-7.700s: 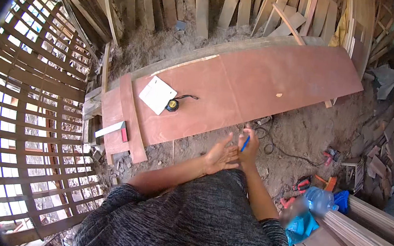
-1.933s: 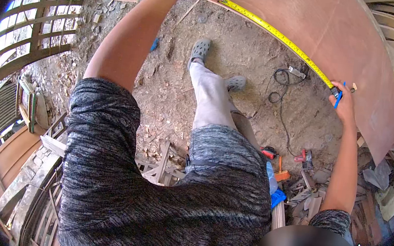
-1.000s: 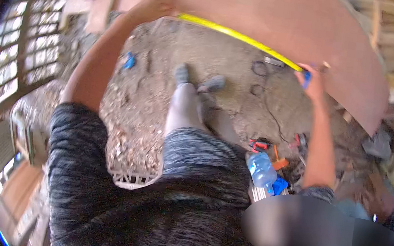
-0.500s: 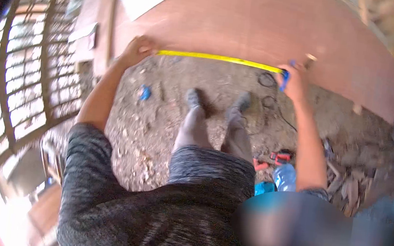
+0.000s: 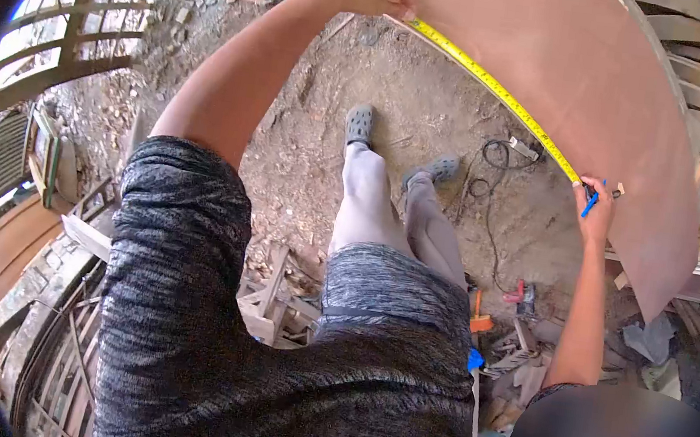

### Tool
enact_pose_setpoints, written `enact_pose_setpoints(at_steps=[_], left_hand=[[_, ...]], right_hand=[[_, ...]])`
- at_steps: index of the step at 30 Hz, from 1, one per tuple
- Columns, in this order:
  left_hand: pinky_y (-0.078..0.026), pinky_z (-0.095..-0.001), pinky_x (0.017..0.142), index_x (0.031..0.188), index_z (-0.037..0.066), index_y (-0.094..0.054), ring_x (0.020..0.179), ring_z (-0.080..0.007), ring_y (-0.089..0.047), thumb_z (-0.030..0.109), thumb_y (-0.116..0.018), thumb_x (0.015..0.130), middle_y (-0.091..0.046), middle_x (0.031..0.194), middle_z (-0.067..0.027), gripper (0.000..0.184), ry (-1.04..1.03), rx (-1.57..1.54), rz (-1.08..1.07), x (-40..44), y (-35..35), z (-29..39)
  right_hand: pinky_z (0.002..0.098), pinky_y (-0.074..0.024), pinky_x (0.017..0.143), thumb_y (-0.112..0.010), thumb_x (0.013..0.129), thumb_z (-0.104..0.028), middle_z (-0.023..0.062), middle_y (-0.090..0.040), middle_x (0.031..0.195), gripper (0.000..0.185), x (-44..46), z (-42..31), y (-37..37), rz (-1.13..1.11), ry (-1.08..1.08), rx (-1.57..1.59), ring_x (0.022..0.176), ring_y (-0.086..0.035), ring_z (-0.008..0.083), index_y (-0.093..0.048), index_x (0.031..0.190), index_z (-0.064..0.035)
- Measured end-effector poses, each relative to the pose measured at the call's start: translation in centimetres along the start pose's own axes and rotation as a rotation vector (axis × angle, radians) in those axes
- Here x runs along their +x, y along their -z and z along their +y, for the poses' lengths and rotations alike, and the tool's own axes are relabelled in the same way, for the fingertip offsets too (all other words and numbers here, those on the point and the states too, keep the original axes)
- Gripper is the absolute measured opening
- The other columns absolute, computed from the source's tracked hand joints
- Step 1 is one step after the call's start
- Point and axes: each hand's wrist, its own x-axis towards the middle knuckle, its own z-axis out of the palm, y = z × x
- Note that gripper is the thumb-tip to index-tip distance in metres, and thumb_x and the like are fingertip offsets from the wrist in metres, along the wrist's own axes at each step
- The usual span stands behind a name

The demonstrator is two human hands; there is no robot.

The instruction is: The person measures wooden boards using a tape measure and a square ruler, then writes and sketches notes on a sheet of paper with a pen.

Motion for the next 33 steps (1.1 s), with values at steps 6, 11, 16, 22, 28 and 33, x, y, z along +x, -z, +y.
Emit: enact_pose_setpoints(at_steps=[6, 11, 16, 22, 28, 33], left_hand=[[-0.057, -0.0457, 0.089, 0.096, 0.017, -0.082, 0.095, -0.0320, -0.072, 0.034, -0.081, 0.081, -0.077, 0.099, -0.0100, 0.023, 0.042, -0.099, -0.040, 0.1, 1.0, 1.0], [-0.057, -0.0450, 0.089, 0.098, 0.018, -0.082, 0.096, -0.0301, -0.073, 0.036, -0.082, 0.080, -0.078, 0.099, -0.0087, 0.025, 0.072, -0.077, -0.070, 0.0, 1.6, 1.4], [-0.057, -0.0448, 0.089, 0.098, 0.018, -0.083, 0.097, -0.0294, -0.074, 0.038, -0.082, 0.081, -0.079, 0.100, -0.0087, 0.026, 0.086, -0.070, -0.084, 0.0, 1.7, 1.6], [-0.056, -0.0446, 0.089, 0.098, 0.018, -0.083, 0.099, -0.0305, -0.073, 0.038, -0.081, 0.081, -0.078, 0.101, -0.0095, 0.027, 0.049, -0.061, -0.071, -0.1, 2.0, 1.7], [-0.054, -0.0456, 0.091, 0.097, 0.017, -0.082, 0.102, -0.0308, -0.071, 0.038, -0.080, 0.081, -0.076, 0.103, -0.0098, 0.027, 0.038, -0.050, -0.067, -0.1, 1.7, 1.4], [-0.054, -0.0462, 0.091, 0.097, 0.016, -0.082, 0.102, -0.0317, -0.071, 0.039, -0.080, 0.081, -0.076, 0.103, -0.0111, 0.028, 0.062, -0.054, -0.060, -0.2, 1.9, 1.6]], right_hand=[[0.0313, -0.0501, 0.079, -0.078, 0.091, -0.019, 0.0063, -0.066, 0.087, 0.021, -0.2, -0.5, 0.6, -0.052, -0.063, -0.054, 0.082, -0.061, 0.0167, -0.072, 0.105, -0.0048], [0.0302, -0.0495, 0.079, -0.076, 0.092, -0.019, 0.0041, -0.065, 0.086, 0.021, -0.1, 0.0, 0.1, -0.063, -0.124, -0.035, 0.081, -0.059, 0.0140, -0.072, 0.106, -0.0039], [0.0297, -0.0496, 0.080, -0.076, 0.092, -0.017, 0.0042, -0.067, 0.090, 0.021, -0.1, -0.7, 0.3, -0.059, -0.150, -0.018, 0.084, -0.060, 0.0135, -0.071, 0.107, -0.0029], [0.0298, -0.0501, 0.082, -0.077, 0.092, -0.018, 0.0035, -0.068, 0.094, 0.022, -0.1, -0.3, 0.2, -0.050, -0.102, 0.026, 0.085, -0.061, 0.0139, -0.071, 0.107, -0.0029], [0.0308, -0.0513, 0.083, -0.078, 0.091, -0.019, 0.0043, -0.070, 0.096, 0.022, -0.1, 0.6, -0.1, -0.041, -0.134, -0.018, 0.087, -0.063, 0.0151, -0.073, 0.107, -0.0049], [0.0313, -0.0517, 0.083, -0.079, 0.090, -0.023, 0.0044, -0.070, 0.094, 0.025, -0.1, 0.3, 0.0, -0.031, -0.138, -0.022, 0.086, -0.064, 0.0159, -0.073, 0.107, -0.0060]])
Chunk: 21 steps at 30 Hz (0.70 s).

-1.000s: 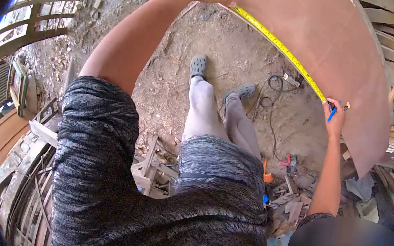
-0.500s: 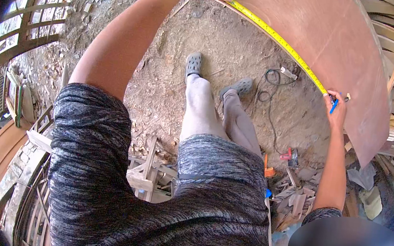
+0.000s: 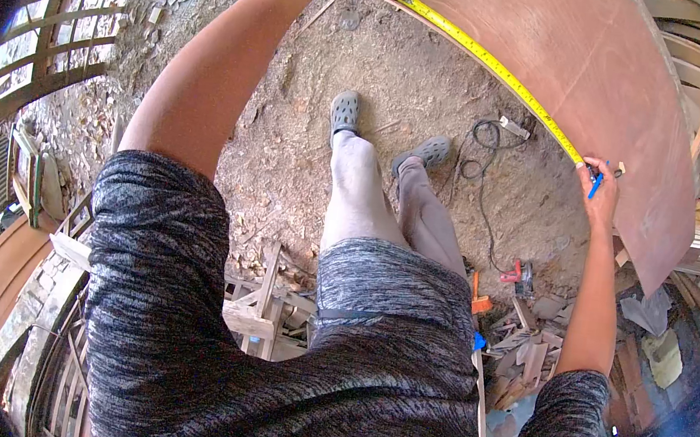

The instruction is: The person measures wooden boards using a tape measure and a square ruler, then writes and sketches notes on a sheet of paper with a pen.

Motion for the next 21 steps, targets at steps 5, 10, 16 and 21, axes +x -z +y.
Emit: enact_pose_setpoints(at_steps=[5, 10, 16, 21], left_hand=[[-0.054, -0.0467, 0.090, 0.097, 0.014, -0.081, 0.101, -0.0331, -0.070, 0.038, -0.080, 0.080, -0.075, 0.101, -0.0123, 0.029, -0.059, 0.008, 0.035, 0.3, -0.6, -0.6], [-0.045, -0.0512, 0.107, 0.114, 0.011, -0.076, 0.123, -0.0373, -0.061, 0.039, -0.079, 0.076, -0.069, 0.124, -0.0184, 0.048, -0.068, 0.001, -0.116, 1.9, -2.1, -2.8], [-0.033, -0.0478, 0.118, 0.130, 0.008, -0.068, 0.135, -0.0340, -0.050, 0.031, -0.060, 0.102, -0.063, 0.138, -0.0130, 0.037, -0.281, 0.409, -0.021, 0.9, -3.7, -5.0], [-0.037, -0.0451, 0.118, 0.138, 0.001, -0.056, 0.132, -0.0292, -0.055, 0.014, -0.065, 0.100, -0.058, 0.140, -0.0167, 0.041, -0.031, 0.012, -0.099, 0.2, -3.8, -7.8]], right_hand=[[0.0308, -0.0516, 0.081, -0.079, 0.091, -0.024, 0.0045, -0.070, 0.092, 0.025, 0.0, -0.2, 0.1, 0.006, 0.021, -0.048, 0.085, -0.064, 0.0154, -0.073, 0.108, -0.0062], [0.0328, -0.0525, 0.080, -0.078, 0.091, -0.024, 0.0059, -0.071, 0.092, 0.025, -0.2, -0.7, 0.0, -0.029, -0.053, -0.037, 0.085, -0.065, 0.0171, -0.075, 0.109, -0.0069], [0.0381, -0.0550, 0.080, -0.079, 0.086, -0.019, 0.0071, -0.072, 0.095, 0.021, -1.3, 0.2, -1.1, 0.171, 0.101, 0.206, 0.089, -0.069, 0.0218, -0.077, 0.106, -0.0133], [0.0452, -0.0566, 0.082, -0.077, 0.080, -0.027, 0.0082, -0.069, 0.098, 0.021, -2.1, 0.1, 2.1, 0.243, -0.040, -0.018, 0.097, -0.069, 0.0300, -0.073, 0.099, -0.0193]])
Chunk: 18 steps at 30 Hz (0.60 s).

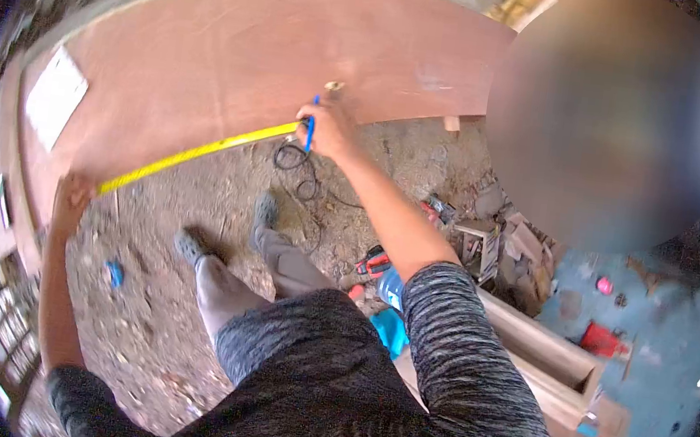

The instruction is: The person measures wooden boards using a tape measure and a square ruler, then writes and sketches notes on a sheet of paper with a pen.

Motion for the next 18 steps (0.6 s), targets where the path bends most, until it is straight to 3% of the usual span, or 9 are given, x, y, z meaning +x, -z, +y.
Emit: enact_pose_setpoints(at_steps=[1, 2, 4, 8, 10, 11, 14, 16, 18], left_hand=[[-0.039, -0.0428, 0.117, 0.141, 0.000, -0.053, 0.129, -0.0279, -0.058, 0.011, -0.067, 0.099, -0.058, 0.138, -0.0170, 0.046, 0.068, -0.165, 0.004, -0.3, 0.5, 0.5], [-0.039, -0.0431, 0.117, 0.140, -0.001, -0.053, 0.128, -0.0302, -0.057, 0.014, -0.069, 0.098, -0.060, 0.133, -0.0166, 0.047, 0.136, -0.111, -0.024, 0.0, 1.4, 2.8], [-0.042, -0.0448, 0.110, 0.124, 0.000, -0.061, 0.122, -0.0330, -0.056, 0.015, -0.071, 0.094, -0.061, 0.119, -0.0154, 0.035, -0.076, 0.160, 0.122, -0.5, 1.0, 1.6], [-0.043, -0.0435, 0.099, 0.099, 0.003, -0.064, 0.111, -0.0320, -0.056, 0.010, -0.070, 0.087, -0.060, 0.109, -0.0140, 0.015, 0.009, 0.014, 0.063, 0.1, 2.9, 8.6], [-0.043, -0.0442, 0.100, 0.099, 0.003, -0.064, 0.110, -0.0322, -0.056, 0.008, -0.071, 0.087, -0.060, 0.109, -0.0136, 0.015, 0.036, 0.030, 0.036, 0.2, 3.3, 9.1], [-0.043, -0.0450, 0.099, 0.097, 0.003, -0.063, 0.109, -0.0325, -0.056, 0.004, -0.071, 0.086, -0.060, 0.108, -0.0135, 0.014, -0.101, 0.046, 0.059, 0.2, 3.0, 7.3], [-0.043, -0.0463, 0.100, 0.096, 0.003, -0.063, 0.109, -0.0325, -0.055, 0.008, -0.073, 0.090, -0.059, 0.109, -0.0134, 0.013, -0.036, 0.070, 0.006, 0.5, 3.3, 9.3], [-0.042, -0.0463, 0.101, 0.096, 0.003, -0.063, 0.110, -0.0318, -0.054, 0.012, -0.074, 0.092, -0.059, 0.109, -0.0134, 0.015, 0.031, 0.082, -0.032, 0.6, 3.7, 10.4], [-0.040, -0.0457, 0.105, 0.097, 0.003, -0.063, 0.114, -0.0300, -0.053, 0.016, -0.074, 0.094, -0.059, 0.110, -0.0134, 0.018, 0.095, 0.110, -0.033, 0.6, 3.6, 10.5]], right_hand=[[0.0456, -0.0572, 0.083, -0.077, 0.080, -0.028, 0.0074, -0.069, 0.100, 0.021, 0.0, 0.2, 1.4, -0.007, -0.050, -0.051, 0.099, -0.069, 0.0296, -0.073, 0.099, -0.0203], [0.0467, -0.0576, 0.085, -0.077, 0.079, -0.031, 0.0066, -0.068, 0.102, 0.023, 0.0, 1.2, 2.8, -0.031, -0.067, -0.049, 0.100, -0.068, 0.0293, -0.073, 0.099, -0.0203], [0.0463, -0.0575, 0.085, -0.078, 0.079, -0.030, 0.0070, -0.068, 0.102, 0.023, -0.2, 3.9, 4.3, 0.007, -0.059, -0.041, 0.100, -0.068, 0.0298, -0.073, 0.098, -0.0198], [0.0460, -0.0563, 0.082, -0.078, 0.076, -0.025, 0.0101, -0.068, 0.099, 0.021, -2.1, 11.4, 9.6, 0.094, -0.049, -0.049, 0.096, -0.069, 0.0313, -0.072, 0.095, -0.0183], [0.0455, -0.0556, 0.077, -0.079, 0.074, -0.021, 0.0108, -0.068, 0.097, 0.020, -3.5, 16.2, 11.2, 0.232, 0.010, -0.094, 0.090, -0.069, 0.0329, -0.072, 0.092, -0.0173], [0.0452, -0.0556, 0.077, -0.079, 0.075, -0.021, 0.0110, -0.068, 0.097, 0.020, -4.2, 18.6, 12.8, 0.191, -0.040, -0.047, 0.090, -0.069, 0.0337, -0.073, 0.093, -0.0178], [0.0451, -0.0556, 0.077, -0.079, 0.078, -0.020, 0.0124, -0.069, 0.100, 0.023, -6.5, 27.9, 16.3, 0.104, -0.171, -0.047, 0.090, -0.069, 0.0351, -0.073, 0.100, -0.0179], [0.0452, -0.0557, 0.079, -0.080, 0.081, -0.020, 0.0140, -0.069, 0.101, 0.024, -8.2, 34.6, 17.7, 0.095, -0.155, 0.141, 0.090, -0.069, 0.0350, -0.073, 0.104, -0.0167], [0.0469, -0.0552, 0.084, -0.080, 0.081, -0.016, 0.0151, -0.068, 0.099, 0.025, -9.7, 40.0, 19.9, 0.165, 0.005, -0.085, 0.091, -0.068, 0.0356, -0.073, 0.105, -0.0140]])
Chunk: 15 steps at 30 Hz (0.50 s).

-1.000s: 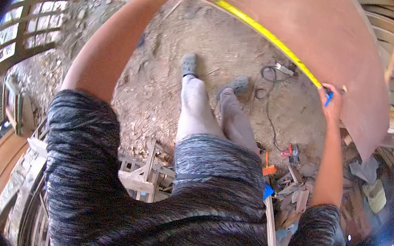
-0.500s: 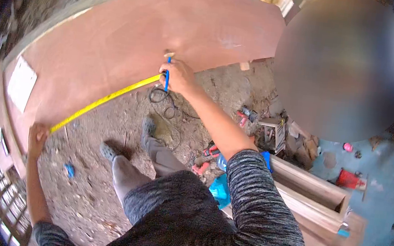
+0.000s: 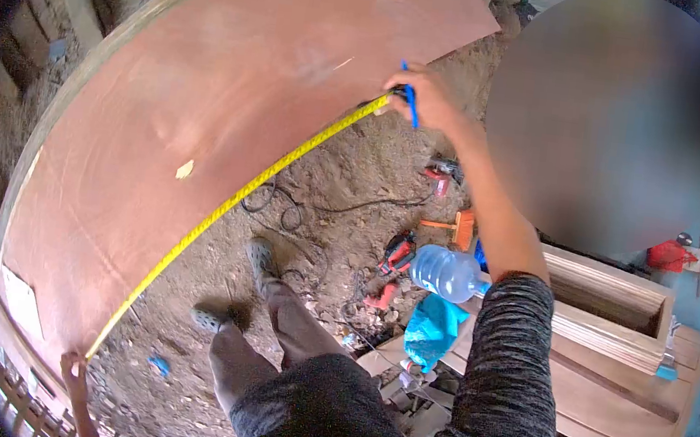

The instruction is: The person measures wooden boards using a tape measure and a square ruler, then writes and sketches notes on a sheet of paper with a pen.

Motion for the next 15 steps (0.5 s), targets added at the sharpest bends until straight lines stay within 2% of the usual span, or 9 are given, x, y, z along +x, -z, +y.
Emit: enact_pose_setpoints(at_steps=[1, 3, 6, 7, 9, 11, 12, 15], left_hand=[[-0.039, -0.0459, 0.107, 0.098, 0.003, -0.064, 0.115, -0.0298, -0.053, 0.017, -0.074, 0.095, -0.059, 0.111, -0.0135, 0.017, -0.018, -0.078, 0.017, -0.1, -0.1, 0.0], [-0.040, -0.0467, 0.106, 0.098, 0.003, -0.065, 0.113, -0.0308, -0.054, 0.018, -0.073, 0.095, -0.059, 0.109, -0.0138, 0.017, -0.079, -0.012, 0.035, 0.0, -0.3, -0.3], [-0.043, -0.0464, 0.101, 0.098, 0.002, -0.065, 0.108, -0.0318, -0.056, 0.020, -0.073, 0.095, -0.059, 0.108, -0.0125, 0.019, -0.095, -0.005, 0.030, 0.0, -0.5, -1.1], [-0.044, -0.0430, 0.101, 0.098, 0.004, -0.062, 0.108, -0.0278, -0.056, 0.014, -0.071, 0.093, -0.057, 0.109, -0.0102, 0.015, -0.089, -0.028, -0.017, 0.2, -0.2, -0.6], [-0.045, -0.0411, 0.097, 0.100, 0.005, -0.061, 0.106, -0.0246, -0.056, 0.012, -0.074, 0.092, -0.057, 0.111, -0.0087, 0.016, -0.230, -0.033, -0.046, 0.8, 0.2, 0.0], [-0.060, -0.0354, 0.076, 0.138, 0.000, -0.055, 0.083, -0.0237, -0.064, 0.016, -0.072, 0.098, -0.065, 0.109, -0.0143, 0.046, -0.428, 0.222, -0.017, 0.9, 0.4, 2.1], [-0.061, -0.0350, 0.078, 0.141, 0.002, -0.051, 0.091, -0.0245, -0.064, -0.002, -0.074, 0.090, -0.062, 0.121, -0.0148, 0.055, -0.139, -0.064, -0.108, 0.1, 0.0, -2.2], [-0.061, -0.0384, 0.083, 0.134, 0.002, -0.057, 0.099, -0.0258, -0.065, -0.005, -0.072, 0.088, -0.063, 0.121, -0.0147, 0.049, -0.019, 0.022, -0.139, 0.8, 0.0, -0.7]], right_hand=[[0.0466, -0.0536, 0.088, -0.079, 0.083, -0.015, 0.0147, -0.067, 0.098, 0.024, -0.7, 1.4, 1.4, -0.033, -0.048, -0.014, 0.089, -0.067, 0.0352, -0.072, 0.106, -0.0129], [0.0459, -0.0504, 0.098, -0.077, 0.087, -0.013, 0.0140, -0.066, 0.096, 0.022, -1.0, 3.0, 4.6, -0.099, -0.145, -0.035, 0.086, -0.065, 0.0346, -0.071, 0.109, -0.0108], [0.0463, -0.0495, 0.101, -0.076, 0.087, -0.013, 0.0144, -0.066, 0.097, 0.023, -0.8, 6.2, 4.9, -0.104, -0.200, -0.009, 0.085, -0.064, 0.0352, -0.071, 0.109, -0.0101], [0.0457, -0.0502, 0.098, -0.077, 0.087, -0.013, 0.0143, -0.065, 0.097, 0.023, -0.6, 7.4, 4.4, -0.097, -0.161, -0.023, 0.086, -0.064, 0.0349, -0.071, 0.109, -0.0101], [0.0446, -0.0516, 0.092, -0.077, 0.087, -0.014, 0.0140, -0.065, 0.098, 0.022, 0.2, 9.9, 3.2, -0.094, -0.081, -0.058, 0.088, -0.064, 0.0343, -0.071, 0.108, -0.0102], [0.0462, -0.0528, 0.087, -0.079, 0.085, -0.019, 0.0124, -0.067, 0.098, 0.023, 0.9, 11.8, 1.3, -0.101, -0.107, -0.057, 0.093, -0.066, 0.0346, -0.071, 0.105, -0.0114], [0.0470, -0.0534, 0.085, -0.079, 0.084, -0.022, 0.0117, -0.068, 0.098, 0.023, 1.2, 12.3, 0.6, -0.101, -0.119, -0.056, 0.096, -0.067, 0.0348, -0.072, 0.103, -0.0119], [0.0473, -0.0533, 0.086, -0.081, 0.084, -0.025, 0.0113, -0.068, 0.100, 0.023, 2.2, 13.5, -0.7, -0.128, -0.128, -0.005, 0.097, -0.067, 0.0342, -0.073, 0.103, -0.0135]])
